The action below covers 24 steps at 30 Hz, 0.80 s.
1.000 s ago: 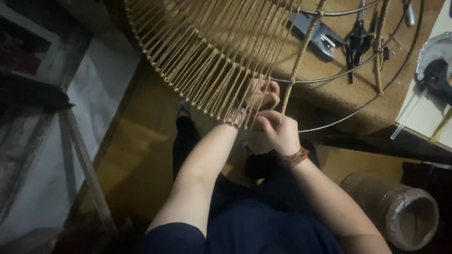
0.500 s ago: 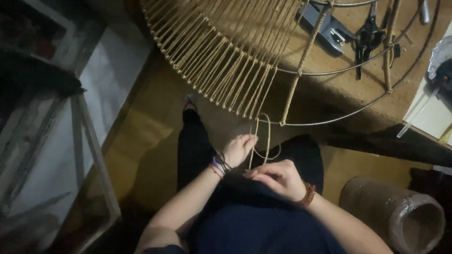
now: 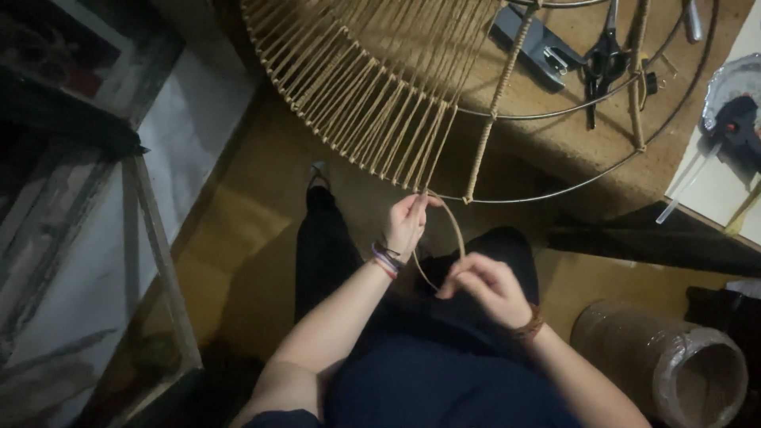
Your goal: Weaving wicker or rattan strands around a metal frame to construct a piece of furniture
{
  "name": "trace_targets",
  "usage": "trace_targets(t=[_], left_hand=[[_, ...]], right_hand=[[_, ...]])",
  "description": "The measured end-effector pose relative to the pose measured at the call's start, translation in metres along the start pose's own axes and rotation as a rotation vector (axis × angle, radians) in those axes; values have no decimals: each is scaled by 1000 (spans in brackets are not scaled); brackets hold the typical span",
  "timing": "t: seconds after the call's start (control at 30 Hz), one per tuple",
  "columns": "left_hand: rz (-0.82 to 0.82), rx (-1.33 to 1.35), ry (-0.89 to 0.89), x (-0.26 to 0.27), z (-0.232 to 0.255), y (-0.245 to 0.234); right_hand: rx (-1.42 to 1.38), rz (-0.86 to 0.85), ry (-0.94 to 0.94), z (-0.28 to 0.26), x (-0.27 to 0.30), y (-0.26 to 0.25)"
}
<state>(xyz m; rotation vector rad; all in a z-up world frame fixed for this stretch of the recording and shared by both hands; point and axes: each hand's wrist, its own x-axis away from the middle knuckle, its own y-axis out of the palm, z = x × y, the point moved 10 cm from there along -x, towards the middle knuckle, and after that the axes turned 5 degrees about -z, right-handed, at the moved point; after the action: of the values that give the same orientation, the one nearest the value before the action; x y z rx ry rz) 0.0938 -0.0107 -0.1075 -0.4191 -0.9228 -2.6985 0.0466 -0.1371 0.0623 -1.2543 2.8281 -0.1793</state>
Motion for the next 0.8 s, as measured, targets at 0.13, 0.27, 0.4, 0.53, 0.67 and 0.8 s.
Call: trace_targets(t=[0.13, 0.27, 0.4, 0.53, 0.67, 0.8], left_hand=[[-55, -637, 484, -9, 22, -12], [-52, -692, 682, -5, 15, -19], [-151, -256, 195, 4, -47, -20], [-353, 135, -174, 25, -67, -1], [-328, -442, 5, 14, -24, -24], [-305, -1190, 344, 15, 17, -14]], right_hand=[[-174, 107, 18, 28, 12, -32], [164, 249, 119, 50, 20, -51], [714, 98, 433, 115, 18, -27], [939, -165, 875, 228, 45, -32], [124, 216, 575, 185, 8, -44], [82, 202, 290, 91, -19, -43]])
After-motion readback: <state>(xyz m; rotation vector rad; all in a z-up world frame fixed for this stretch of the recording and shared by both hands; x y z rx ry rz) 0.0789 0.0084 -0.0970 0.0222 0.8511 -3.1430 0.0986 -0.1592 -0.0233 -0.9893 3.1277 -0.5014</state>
